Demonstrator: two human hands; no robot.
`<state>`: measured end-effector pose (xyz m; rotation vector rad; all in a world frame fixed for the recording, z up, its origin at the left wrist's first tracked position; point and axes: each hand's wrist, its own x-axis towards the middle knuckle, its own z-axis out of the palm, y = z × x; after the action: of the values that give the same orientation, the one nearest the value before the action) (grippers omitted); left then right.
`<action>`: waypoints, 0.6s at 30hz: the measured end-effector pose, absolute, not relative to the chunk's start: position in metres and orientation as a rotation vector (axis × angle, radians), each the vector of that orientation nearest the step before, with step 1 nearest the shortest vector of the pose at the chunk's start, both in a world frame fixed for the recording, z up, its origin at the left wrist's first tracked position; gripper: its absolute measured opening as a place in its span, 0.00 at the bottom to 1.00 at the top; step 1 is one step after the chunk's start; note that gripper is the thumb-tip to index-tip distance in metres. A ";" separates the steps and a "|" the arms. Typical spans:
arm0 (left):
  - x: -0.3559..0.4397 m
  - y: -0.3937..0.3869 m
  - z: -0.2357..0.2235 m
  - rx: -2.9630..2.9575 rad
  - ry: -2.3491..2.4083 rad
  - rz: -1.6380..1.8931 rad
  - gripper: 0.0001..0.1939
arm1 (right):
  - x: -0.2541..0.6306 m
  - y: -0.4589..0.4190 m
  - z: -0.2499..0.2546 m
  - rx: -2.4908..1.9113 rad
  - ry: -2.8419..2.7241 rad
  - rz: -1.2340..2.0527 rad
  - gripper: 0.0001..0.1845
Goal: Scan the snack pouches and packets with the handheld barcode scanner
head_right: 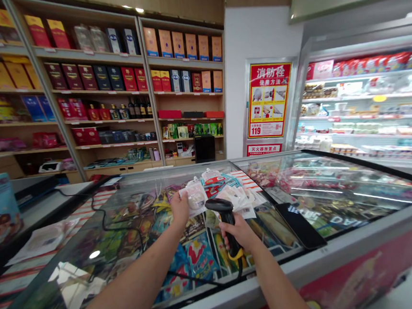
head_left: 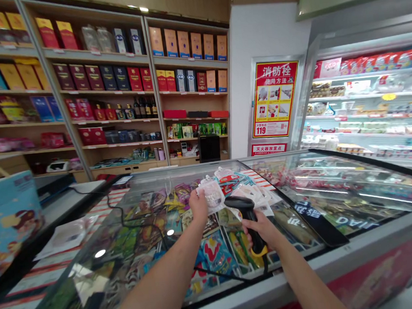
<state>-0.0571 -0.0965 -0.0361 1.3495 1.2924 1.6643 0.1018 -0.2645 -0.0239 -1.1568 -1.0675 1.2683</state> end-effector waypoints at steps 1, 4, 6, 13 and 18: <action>-0.057 -0.096 -0.036 1.346 1.300 1.662 0.08 | 0.102 -0.265 -0.023 -1.160 -1.072 1.269 0.25; -0.057 -0.095 -0.036 1.331 1.320 1.674 0.08 | 0.101 -0.266 -0.021 -1.169 -1.084 1.266 0.24; -0.057 -0.095 -0.035 1.320 1.320 1.679 0.07 | 0.101 -0.267 -0.020 -1.170 -1.084 1.267 0.24; -0.057 -0.094 -0.036 1.329 1.315 1.688 0.07 | 0.101 -0.266 -0.020 -1.176 -1.070 1.267 0.24; -0.060 -0.088 -0.036 1.262 1.281 1.699 0.08 | 0.100 -0.261 -0.024 -1.176 -1.074 1.227 0.21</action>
<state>-0.0605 -0.0884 -0.0363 1.2625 1.2806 1.6994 0.0995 -0.2615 -0.0243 -1.1757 -1.0742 1.2266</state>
